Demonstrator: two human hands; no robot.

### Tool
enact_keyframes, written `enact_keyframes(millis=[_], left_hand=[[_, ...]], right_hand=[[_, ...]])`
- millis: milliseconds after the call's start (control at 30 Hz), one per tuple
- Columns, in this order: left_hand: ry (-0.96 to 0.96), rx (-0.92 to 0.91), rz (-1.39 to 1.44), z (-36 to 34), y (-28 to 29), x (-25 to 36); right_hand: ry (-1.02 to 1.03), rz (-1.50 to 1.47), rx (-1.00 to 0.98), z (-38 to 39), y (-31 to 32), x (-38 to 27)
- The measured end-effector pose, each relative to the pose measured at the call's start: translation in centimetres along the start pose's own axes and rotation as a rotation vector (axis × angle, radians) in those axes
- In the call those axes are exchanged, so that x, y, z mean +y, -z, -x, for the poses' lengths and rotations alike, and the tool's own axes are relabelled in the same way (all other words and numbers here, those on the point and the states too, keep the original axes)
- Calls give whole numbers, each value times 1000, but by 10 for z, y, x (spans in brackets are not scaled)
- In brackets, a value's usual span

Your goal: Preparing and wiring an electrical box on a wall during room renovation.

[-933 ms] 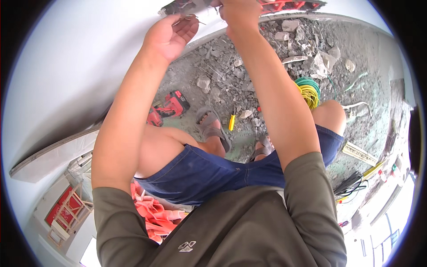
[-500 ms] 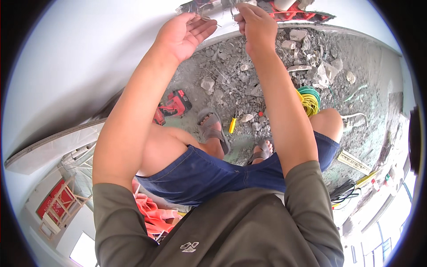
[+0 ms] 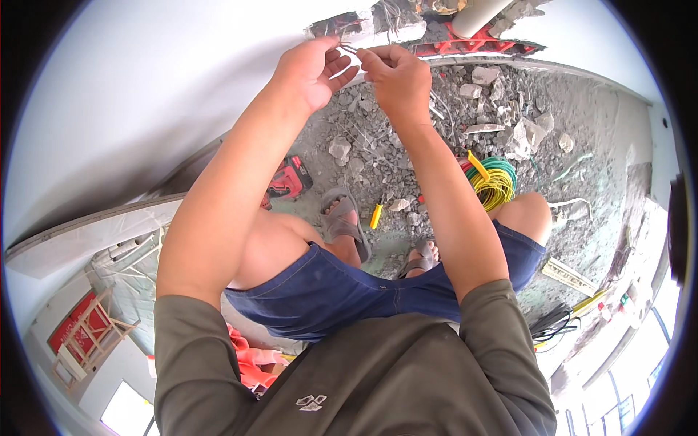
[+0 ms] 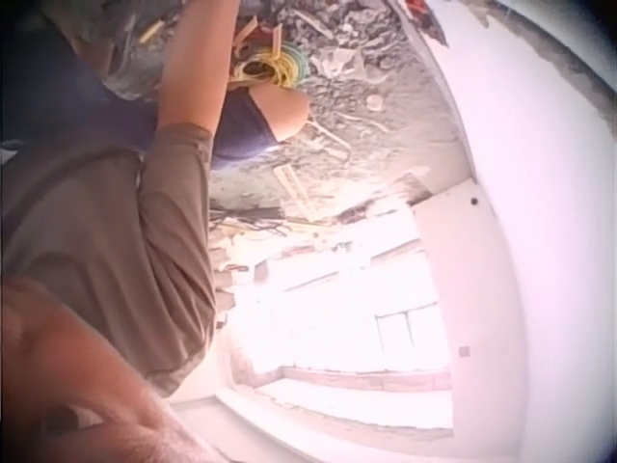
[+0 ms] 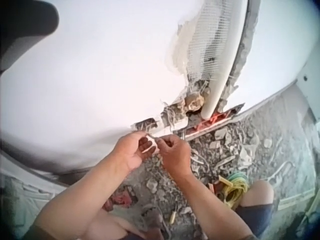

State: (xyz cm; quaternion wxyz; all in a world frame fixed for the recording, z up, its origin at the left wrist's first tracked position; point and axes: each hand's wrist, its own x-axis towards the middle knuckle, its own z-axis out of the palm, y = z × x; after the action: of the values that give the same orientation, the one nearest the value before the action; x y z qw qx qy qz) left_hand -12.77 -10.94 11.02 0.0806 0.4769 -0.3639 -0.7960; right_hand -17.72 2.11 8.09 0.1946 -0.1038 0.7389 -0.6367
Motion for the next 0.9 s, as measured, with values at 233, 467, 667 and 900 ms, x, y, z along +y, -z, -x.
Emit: enact_keyframes(millis=[233, 467, 667, 900], left_hand=[[77, 45, 57, -2, -2, 2], [113, 1, 134, 2, 0, 0], [110, -5, 125, 5, -1, 1], [43, -13, 91, 2, -1, -1]], right_hand=[[182, 208, -18, 7, -8, -11], [361, 351, -6, -2, -2, 5], [492, 389, -24, -9, -10, -2], [672, 353, -27, -19, 1, 1]])
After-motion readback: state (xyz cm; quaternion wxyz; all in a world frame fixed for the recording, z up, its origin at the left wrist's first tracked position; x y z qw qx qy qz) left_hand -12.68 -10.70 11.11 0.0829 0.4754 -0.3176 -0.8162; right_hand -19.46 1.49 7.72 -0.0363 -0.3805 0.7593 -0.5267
